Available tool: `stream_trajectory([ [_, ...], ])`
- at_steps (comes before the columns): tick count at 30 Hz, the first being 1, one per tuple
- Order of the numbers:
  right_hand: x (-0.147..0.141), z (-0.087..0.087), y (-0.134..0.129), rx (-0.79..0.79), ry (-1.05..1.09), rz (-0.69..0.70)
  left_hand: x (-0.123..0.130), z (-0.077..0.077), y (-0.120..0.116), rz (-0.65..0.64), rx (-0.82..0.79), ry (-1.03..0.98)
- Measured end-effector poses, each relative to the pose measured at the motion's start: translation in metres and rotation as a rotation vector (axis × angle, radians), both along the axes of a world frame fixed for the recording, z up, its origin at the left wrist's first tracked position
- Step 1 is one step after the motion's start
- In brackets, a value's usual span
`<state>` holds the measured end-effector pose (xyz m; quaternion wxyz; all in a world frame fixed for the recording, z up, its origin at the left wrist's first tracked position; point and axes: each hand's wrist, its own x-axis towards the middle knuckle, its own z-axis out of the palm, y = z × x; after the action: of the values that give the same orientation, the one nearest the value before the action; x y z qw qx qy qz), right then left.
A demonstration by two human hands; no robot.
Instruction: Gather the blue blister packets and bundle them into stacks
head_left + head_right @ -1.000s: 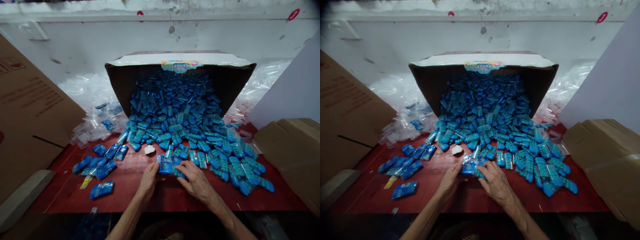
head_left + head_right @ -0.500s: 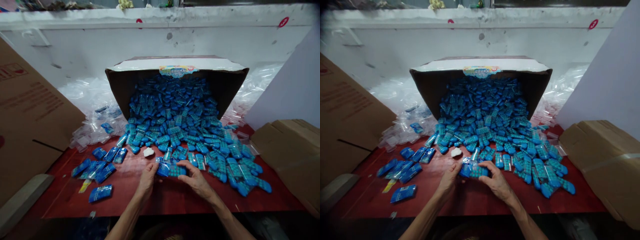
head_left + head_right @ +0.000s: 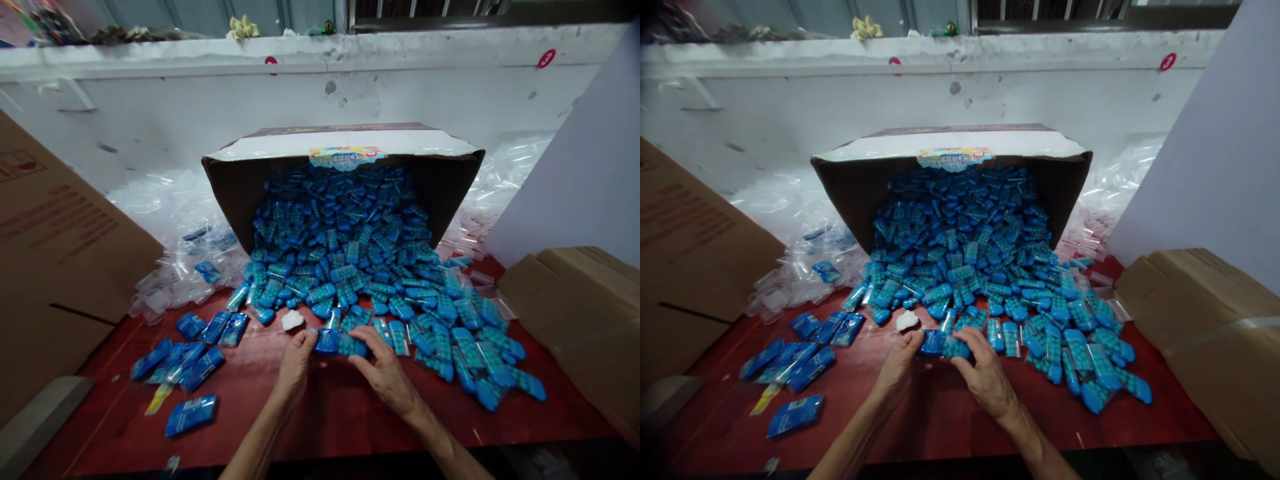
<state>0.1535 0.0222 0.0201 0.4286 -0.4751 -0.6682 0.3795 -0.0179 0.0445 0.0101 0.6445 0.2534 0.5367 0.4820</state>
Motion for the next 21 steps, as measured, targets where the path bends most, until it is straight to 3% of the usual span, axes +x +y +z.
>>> stream_trajectory([
  [3,-0.001,0.002,0.003,-0.034,-0.036,-0.033,0.001,0.004,0.004,0.006,-0.005,0.031],
  [8,-0.003,0.000,0.006,0.053,-0.058,-0.070,0.005,0.013,0.008,-0.011,-0.007,-0.038],
  [13,-0.001,-0.010,0.007,-0.094,0.073,-0.153,0.012,0.019,0.001,-0.029,0.012,-0.208],
  [16,-0.003,-0.009,0.005,-0.105,0.111,-0.144,0.015,0.015,-0.004,-0.058,0.025,-0.220],
  [21,-0.009,-0.001,0.002,0.023,0.092,-0.048,0.016,0.013,-0.003,0.004,-0.047,-0.226],
])
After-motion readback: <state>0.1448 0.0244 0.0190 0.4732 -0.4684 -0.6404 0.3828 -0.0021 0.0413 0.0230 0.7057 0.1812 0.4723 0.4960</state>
